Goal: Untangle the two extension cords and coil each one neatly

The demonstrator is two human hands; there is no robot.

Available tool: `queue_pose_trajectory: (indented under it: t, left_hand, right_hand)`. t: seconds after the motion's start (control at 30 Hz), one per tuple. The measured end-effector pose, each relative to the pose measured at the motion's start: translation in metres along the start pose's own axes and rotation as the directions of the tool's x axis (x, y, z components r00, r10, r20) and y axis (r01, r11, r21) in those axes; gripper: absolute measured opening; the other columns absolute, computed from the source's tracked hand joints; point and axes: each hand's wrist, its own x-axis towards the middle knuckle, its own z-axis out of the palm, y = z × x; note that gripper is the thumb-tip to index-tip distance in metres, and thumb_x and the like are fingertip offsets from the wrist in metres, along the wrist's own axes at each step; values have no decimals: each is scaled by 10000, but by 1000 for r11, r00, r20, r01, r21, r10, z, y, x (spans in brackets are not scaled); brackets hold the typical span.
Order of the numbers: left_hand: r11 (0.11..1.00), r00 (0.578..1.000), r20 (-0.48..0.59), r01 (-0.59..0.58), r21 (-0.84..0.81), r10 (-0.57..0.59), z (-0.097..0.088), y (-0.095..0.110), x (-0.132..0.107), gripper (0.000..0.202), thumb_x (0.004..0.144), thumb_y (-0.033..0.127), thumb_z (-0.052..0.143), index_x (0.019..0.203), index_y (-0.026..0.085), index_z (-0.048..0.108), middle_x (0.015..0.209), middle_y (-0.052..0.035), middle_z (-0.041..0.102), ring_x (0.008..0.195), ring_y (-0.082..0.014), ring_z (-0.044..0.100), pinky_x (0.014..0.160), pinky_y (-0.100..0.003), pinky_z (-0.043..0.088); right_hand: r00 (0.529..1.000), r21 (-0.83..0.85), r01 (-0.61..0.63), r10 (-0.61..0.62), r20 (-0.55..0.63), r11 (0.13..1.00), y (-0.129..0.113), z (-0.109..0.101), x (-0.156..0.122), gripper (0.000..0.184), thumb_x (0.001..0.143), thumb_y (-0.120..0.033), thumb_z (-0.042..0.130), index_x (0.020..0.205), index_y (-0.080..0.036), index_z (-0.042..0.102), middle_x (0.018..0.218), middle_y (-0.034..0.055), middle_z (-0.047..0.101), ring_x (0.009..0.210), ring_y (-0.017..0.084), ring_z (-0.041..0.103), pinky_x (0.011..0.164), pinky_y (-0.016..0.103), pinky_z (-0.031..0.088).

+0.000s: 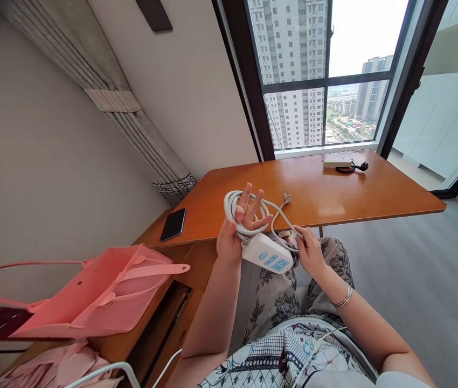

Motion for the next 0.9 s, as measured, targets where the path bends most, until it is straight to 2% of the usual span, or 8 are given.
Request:
queue_pose_trajectory:
  t: [0.13,0.27,0.4,0.5,0.57,0.67,0.8,0.9]
  left_hand:
    - [998,998,57,5,61,-8,-5,-3,1,369,741,503,798,761,211,573,1334,-60,625,1425,-350,437,881,-408,584]
    - [975,991,127,8,220,-37,-9,-8,0,301,801,463,760,787,204,607,1520,-82,488,1450,-326,397,990,-437,535]
    - [949,974,191,53,310,-117,-10,-15,-3,206,841,374,734,845,193,633,1565,-96,435,1443,-295,409,1101,-422,442]
    - [932,939,260,130,339,-225,-14,-18,-4,198,870,369,700,918,188,634,1518,-123,480,1269,-272,580,990,-378,509]
    - [923,917,273,194,332,-291,-17,-19,-5,260,874,425,688,931,178,630,1432,-143,554,1024,-215,674,818,-310,546]
    - [908,880,289,290,303,-377,-22,-22,-7,385,839,523,703,962,167,626,1156,-119,690,761,-144,648,627,-243,492]
    - [856,780,359,435,278,-513,-23,-27,-12,536,811,629,680,1072,171,581,753,-34,681,605,-153,635,530,-235,435]
    - [838,732,410,490,240,-545,-22,-28,-13,521,821,634,660,1062,184,554,688,-8,661,532,-147,612,491,-233,405]
  right_hand:
    - [945,-287,308,-257,200,907,-16,-30,15,365,978,-200,398,1262,-221,627,943,75,610,805,175,619,731,308,520]
    - [817,-461,543,-315,483,702,-46,-51,32,370,939,-164,441,1233,-169,665,870,64,599,666,148,568,618,267,462]
    - [666,-411,698,-321,674,587,-80,-57,42,316,925,-180,472,1139,-153,704,828,61,612,644,146,554,581,266,414]
    - [597,-290,740,-396,698,606,-100,-59,46,309,959,-165,430,1067,-183,719,860,69,648,729,154,610,643,270,445]
    - [593,-229,728,-427,682,646,-108,-62,50,315,999,-186,408,1069,-204,715,919,73,679,794,150,643,684,264,462]
    - [638,-214,689,-440,631,692,-112,-68,58,249,1011,-329,498,1087,-211,704,979,72,698,792,146,653,657,259,459]
    - [690,-255,687,-503,520,680,-115,-69,71,409,877,-558,661,1077,-205,709,1036,98,683,868,199,652,742,316,488]
    - [703,-251,680,-515,490,689,-117,-67,79,448,818,-612,697,1028,-217,716,1140,121,663,1016,253,636,889,402,491]
